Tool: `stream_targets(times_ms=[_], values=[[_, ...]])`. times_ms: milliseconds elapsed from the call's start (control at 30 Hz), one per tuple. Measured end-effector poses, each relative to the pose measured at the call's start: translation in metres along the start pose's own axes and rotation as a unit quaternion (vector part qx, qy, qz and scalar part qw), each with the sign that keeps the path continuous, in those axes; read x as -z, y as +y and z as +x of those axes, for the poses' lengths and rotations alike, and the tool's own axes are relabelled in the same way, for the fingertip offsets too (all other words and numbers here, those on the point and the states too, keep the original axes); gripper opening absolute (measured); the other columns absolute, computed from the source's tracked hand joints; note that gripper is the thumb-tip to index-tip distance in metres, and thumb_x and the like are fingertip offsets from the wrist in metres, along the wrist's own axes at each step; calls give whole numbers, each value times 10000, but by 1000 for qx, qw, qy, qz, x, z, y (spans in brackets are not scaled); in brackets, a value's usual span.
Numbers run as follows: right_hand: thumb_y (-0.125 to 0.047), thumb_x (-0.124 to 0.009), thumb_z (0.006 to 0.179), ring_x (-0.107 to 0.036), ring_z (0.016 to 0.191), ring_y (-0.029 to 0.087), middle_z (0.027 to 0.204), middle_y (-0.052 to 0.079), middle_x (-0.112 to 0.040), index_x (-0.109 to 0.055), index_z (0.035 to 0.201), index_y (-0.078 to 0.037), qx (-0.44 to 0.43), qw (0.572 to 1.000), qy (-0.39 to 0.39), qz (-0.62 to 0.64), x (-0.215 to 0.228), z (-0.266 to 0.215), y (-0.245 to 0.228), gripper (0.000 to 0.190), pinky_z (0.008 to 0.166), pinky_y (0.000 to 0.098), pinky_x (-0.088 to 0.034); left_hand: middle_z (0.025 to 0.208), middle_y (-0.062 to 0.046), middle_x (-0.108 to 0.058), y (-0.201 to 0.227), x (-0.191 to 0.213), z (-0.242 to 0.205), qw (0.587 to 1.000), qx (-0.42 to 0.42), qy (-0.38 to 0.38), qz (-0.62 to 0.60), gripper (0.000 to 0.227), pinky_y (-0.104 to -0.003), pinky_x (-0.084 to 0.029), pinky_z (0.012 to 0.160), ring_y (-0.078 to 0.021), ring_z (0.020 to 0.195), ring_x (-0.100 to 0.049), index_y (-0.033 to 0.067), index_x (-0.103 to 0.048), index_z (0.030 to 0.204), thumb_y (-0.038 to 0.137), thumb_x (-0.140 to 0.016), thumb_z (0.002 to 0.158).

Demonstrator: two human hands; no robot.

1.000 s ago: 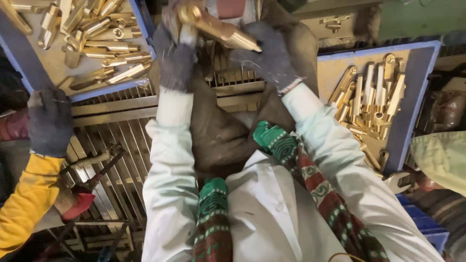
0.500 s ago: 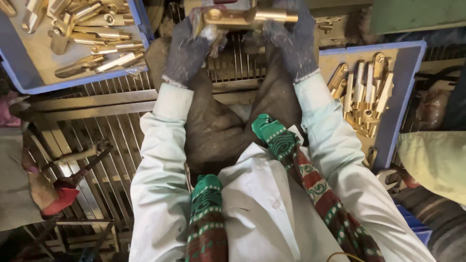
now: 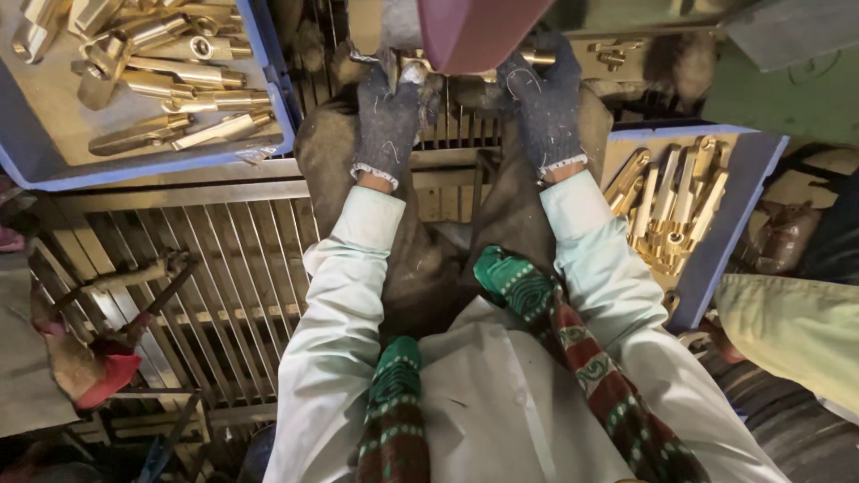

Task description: The person sits and repeatedly picks up brass-colored metal parts from a blue bin, rubs them against a grinding wheel to smooth the surface, and places them into a second bin. The process is repeated continuously for multiple parts.

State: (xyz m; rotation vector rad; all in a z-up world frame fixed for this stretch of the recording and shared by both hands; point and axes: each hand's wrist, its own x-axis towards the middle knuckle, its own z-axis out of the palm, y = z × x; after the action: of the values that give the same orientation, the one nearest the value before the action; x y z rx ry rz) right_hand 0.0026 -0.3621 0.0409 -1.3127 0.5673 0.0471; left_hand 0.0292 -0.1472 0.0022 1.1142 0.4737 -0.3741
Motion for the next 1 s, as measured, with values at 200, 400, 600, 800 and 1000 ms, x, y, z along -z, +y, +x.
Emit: stream_targets(times_ms=[200,400,600,800,1000], values=[[-131,-806,936,-687,1233,229,1322,111,-581,-290,1476,45,127,990,-9,-64,-8,-1,-14,767,1054,340,-634,922,-108,-721,23,-13,-2,991,27,30,128,353,-273,-535,501,-111,629,-653,15,-549,1269,121,-681,959],[-286,-791,1024,-704,1060,216,1156,100,-665,-603,1242,-82,327,881,-68,-336,17,-50,-50,353,940,330,-595,1192,-130,-725,79,14,-70,946,-190,-155,215,431,-287,-568,790,-161,965,-683,-37,-604,1378,239,-708,1065],[-404,-832,885,-654,1147,266,1229,119,-625,-583,1266,-65,436,866,-130,-210,7,-91,-76,568,1097,423,-516,1357,-106,-686,107,20,-118,911,-258,-235,219,656,-332,-516,1140,-196,1289,-646,-23,-588,1430,445,-745,999],[-278,-854,962,-682,1226,233,1319,87,-618,-526,1331,-34,204,958,-200,-34,10,-66,-52,551,947,389,-642,1343,-102,-681,108,20,-82,878,-297,-185,327,651,-346,-555,1106,-210,1277,-672,2,-585,1436,485,-750,1032],[-168,-824,1076,-605,1357,251,1460,128,-532,-357,1539,-16,242,950,-168,-103,26,1,-2,674,1198,393,-559,1153,-107,-707,77,13,-46,960,-186,-164,128,365,-255,-570,755,-151,961,-714,-14,-594,1344,186,-685,1052]])
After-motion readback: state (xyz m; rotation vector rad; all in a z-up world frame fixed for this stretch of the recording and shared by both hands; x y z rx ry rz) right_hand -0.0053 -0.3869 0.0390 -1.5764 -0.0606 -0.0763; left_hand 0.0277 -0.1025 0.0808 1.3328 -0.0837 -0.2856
